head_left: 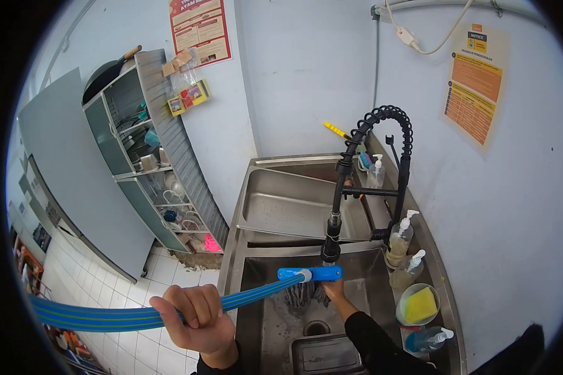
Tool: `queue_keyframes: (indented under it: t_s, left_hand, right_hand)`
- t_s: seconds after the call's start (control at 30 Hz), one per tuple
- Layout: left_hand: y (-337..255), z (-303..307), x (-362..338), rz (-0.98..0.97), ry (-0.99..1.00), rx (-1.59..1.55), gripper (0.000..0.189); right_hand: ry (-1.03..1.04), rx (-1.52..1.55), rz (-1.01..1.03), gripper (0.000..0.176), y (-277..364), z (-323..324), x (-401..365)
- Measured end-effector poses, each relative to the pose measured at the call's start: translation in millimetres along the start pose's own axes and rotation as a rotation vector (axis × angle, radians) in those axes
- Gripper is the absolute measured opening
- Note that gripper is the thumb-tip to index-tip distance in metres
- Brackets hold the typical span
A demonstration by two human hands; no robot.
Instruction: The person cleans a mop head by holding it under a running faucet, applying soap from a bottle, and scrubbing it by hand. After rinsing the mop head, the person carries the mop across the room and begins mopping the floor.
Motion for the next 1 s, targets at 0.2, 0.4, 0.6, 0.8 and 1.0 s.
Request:
queue_keyframes:
  t_s: [0.2, 0.4, 0.6, 0.8, 1.0]
  left_hand:
    - [-9, -1, 5, -0.057, 0.037, -0.007, 0.050]
    - [-22, 0, 10, -0.052, 0.073, -0.029, 0.051]
    - [-31, 0, 9, -0.007, 0.077, -0.072, 0.051]
    - [-39, -6, 9, -0.028, 0.151, -0.070, 0.049]
    - [-40, -6, 4, -0.056, 0.194, -0.054, 0.049]
  right_hand:
    - [-0.127, -0.177, 0.143, 0.024, 58, -15, -14]
    - [-0.036, -0.041, 0.026, 0.024, 63, -4, -43]
    - [-0.032, 0.098, -0.119, 0.024, 1, 8, -36]
    - [-0.150, -0.202, 0.032, 0.023, 9, 5, -18]
    - [-0.278, -0.251, 0.039, 0.039, -96, 6, 15]
Point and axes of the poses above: each hand's wrist, its own x-axis towards the middle knuckle, its own z-axis out of the back of the hand, y = z × x, the point moved 2 cm from there along x, towards the middle knuckle, and after that the axes turned 6 degrees about -z, right-handed, at the moved point
